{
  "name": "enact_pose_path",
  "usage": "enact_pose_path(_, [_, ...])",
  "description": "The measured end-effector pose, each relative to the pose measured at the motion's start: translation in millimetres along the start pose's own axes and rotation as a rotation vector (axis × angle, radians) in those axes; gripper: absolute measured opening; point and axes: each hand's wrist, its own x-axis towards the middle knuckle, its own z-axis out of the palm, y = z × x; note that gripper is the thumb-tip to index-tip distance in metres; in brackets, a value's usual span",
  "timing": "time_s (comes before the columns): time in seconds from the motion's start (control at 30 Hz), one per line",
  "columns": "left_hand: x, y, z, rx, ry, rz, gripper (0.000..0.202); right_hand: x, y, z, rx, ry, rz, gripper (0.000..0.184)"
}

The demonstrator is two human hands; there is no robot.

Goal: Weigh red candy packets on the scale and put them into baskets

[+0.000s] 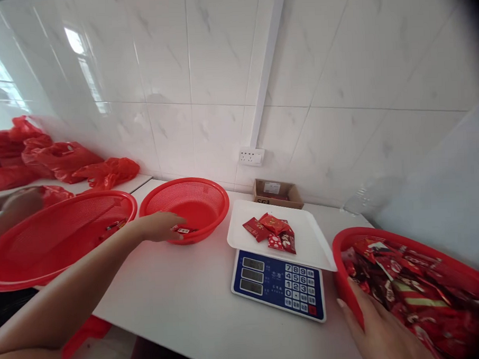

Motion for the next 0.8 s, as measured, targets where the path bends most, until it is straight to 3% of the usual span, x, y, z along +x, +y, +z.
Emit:
enact_pose_path(0.1, [19.1,47.5,6.5,0.003,0.009,0.223,0.054,0.7,-7.8,-10.8,0.002,-0.033,0.059,0.060])
enact_pose_path(0.2, [51.9,105.6,33.2,-0.106,-0.059,0.408,0.071,1.4,-11.8,-17.1,0.038,-0.049,0.092,0.060])
enact_pose_path(0.3, [90.1,154.0,64.7,-0.086,-0.048,0.445,0.092,1.1,-12.6,-17.8,0.064,-0.044,0.094,0.058])
enact_pose_path(0.4, [121.2,184.4,87.7,-0.045,-0.099,0.428,0.101,-0.1,-11.6,-15.0,0.061,-0.026,0.086,0.057])
enact_pose_path(0.5, [139.3,198.0,101.3,0.065,-0.134,0.469,0.098,-1.9,-10.1,-13.9,0.051,-0.026,0.072,0.056])
enact_pose_path(0.6, [147.4,200.2,108.8,0.116,0.002,0.533,0.086,-3.9,-9.9,-17.2,0.054,-0.020,0.044,0.055])
enact_pose_path(0.67, [150.1,198.4,110.7,0.100,0.079,0.572,0.069,-4.6,-10.8,-20.5,0.059,-0.020,0.034,0.054])
enact_pose_path(0.8, [153.2,193.3,108.4,0.040,0.120,0.598,0.038,-4.1,-13.3,-24.8,0.059,-0.026,0.050,0.055])
